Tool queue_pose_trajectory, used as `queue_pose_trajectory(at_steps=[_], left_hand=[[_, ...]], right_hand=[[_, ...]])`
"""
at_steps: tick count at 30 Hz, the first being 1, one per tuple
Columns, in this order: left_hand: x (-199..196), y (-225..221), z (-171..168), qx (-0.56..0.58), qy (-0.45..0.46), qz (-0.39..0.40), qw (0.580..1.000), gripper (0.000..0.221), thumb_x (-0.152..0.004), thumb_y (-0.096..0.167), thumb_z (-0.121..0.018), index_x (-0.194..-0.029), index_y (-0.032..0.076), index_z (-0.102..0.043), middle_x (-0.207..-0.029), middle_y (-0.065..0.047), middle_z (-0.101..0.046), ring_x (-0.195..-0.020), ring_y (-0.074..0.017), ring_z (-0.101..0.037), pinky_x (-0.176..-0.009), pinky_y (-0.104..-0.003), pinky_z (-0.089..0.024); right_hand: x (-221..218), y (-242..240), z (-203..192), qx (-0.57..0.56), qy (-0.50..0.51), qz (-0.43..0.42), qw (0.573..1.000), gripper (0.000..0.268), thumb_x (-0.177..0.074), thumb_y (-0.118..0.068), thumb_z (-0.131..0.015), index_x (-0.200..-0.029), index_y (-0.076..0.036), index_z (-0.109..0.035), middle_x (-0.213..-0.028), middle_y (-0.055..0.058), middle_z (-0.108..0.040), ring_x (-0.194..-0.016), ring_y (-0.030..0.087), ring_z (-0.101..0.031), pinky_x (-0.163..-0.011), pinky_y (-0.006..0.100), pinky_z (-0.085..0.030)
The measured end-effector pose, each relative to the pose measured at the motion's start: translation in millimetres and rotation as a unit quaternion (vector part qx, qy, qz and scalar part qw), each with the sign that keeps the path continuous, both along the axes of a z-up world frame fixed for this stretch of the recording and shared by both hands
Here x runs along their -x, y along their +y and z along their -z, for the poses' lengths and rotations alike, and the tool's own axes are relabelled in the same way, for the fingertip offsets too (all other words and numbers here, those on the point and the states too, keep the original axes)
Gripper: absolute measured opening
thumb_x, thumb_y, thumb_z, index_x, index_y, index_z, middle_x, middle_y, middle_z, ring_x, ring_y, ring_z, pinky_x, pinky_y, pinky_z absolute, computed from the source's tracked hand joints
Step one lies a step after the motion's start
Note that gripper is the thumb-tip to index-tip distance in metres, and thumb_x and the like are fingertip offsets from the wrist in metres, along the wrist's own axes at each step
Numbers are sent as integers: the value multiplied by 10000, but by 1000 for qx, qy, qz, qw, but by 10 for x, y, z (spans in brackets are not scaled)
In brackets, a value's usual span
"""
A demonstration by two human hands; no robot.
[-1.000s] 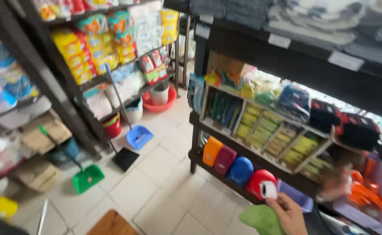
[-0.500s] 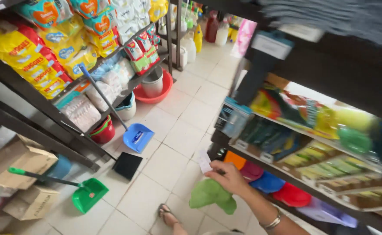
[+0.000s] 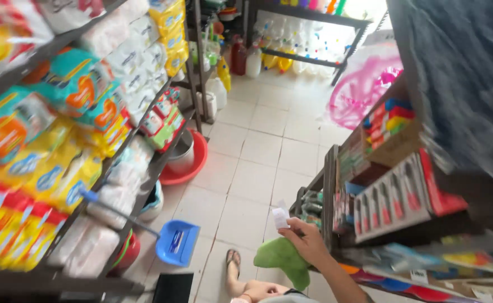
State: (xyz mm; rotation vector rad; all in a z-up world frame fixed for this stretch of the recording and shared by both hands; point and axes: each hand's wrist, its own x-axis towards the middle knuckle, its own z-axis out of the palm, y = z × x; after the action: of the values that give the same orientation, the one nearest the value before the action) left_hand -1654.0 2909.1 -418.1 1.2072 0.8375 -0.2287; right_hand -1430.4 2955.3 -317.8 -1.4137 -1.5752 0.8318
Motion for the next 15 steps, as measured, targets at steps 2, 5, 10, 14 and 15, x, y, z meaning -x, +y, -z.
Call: queue_pose_trajectory(at_steps=[2,5,10,14,15], left_hand=[[-108,466,770,-77,60,89,991,363,-954,491,-526,-1215,270,-647,-1354,46,-725,-1224,-89,-639,-1092,-304,-392],[-434,1282,1599,-208,61,246,945,349,-988,425,-576,-1232,184,-639,-1384,-169,-686,-1235,-361,-665,-1054,-505,-473],[-782,1923,1968,-266,46,459,847,462,-1055,271,-557,-1328,-66,-716,-1290,-315,-732,-1205,-420,-728,-1013,-521,-562],[-876,2291,2003,-304,23,516,800,412,-1051,290,-546,-1290,-6,-704,-1238,-280,-742,-1146,-436,-732,-954,-547,-569],[-869,2412,2000,-321,18,521,791,391,-1050,299,-541,-1274,20,-699,-1215,-266,-746,-1120,-443,-734,-929,-558,-571]], right_hand=[[95,316,32,-6,-37,42,998,128,-964,-279,-816,-967,-160,-861,-571,-45,-632,-517,85,-531,-518,283,-369],[58,875,2,-40,-83,86,992,153,-976,-306,-812,-1025,-166,-852,-602,-46,-591,-544,90,-493,-536,300,-371],[154,1397,-246,-91,-92,136,982,169,-1035,-269,-764,-1087,-119,-822,-629,-25,-641,-491,96,-530,-501,306,-360],[220,1536,-332,-118,-166,258,945,225,-961,-300,-872,-1031,-103,-791,-688,-12,-705,-521,100,-522,-516,304,-421],[307,1544,-344,-94,-153,284,942,230,-962,-289,-876,-1053,-91,-804,-715,-15,-730,-545,67,-523,-500,291,-430]])
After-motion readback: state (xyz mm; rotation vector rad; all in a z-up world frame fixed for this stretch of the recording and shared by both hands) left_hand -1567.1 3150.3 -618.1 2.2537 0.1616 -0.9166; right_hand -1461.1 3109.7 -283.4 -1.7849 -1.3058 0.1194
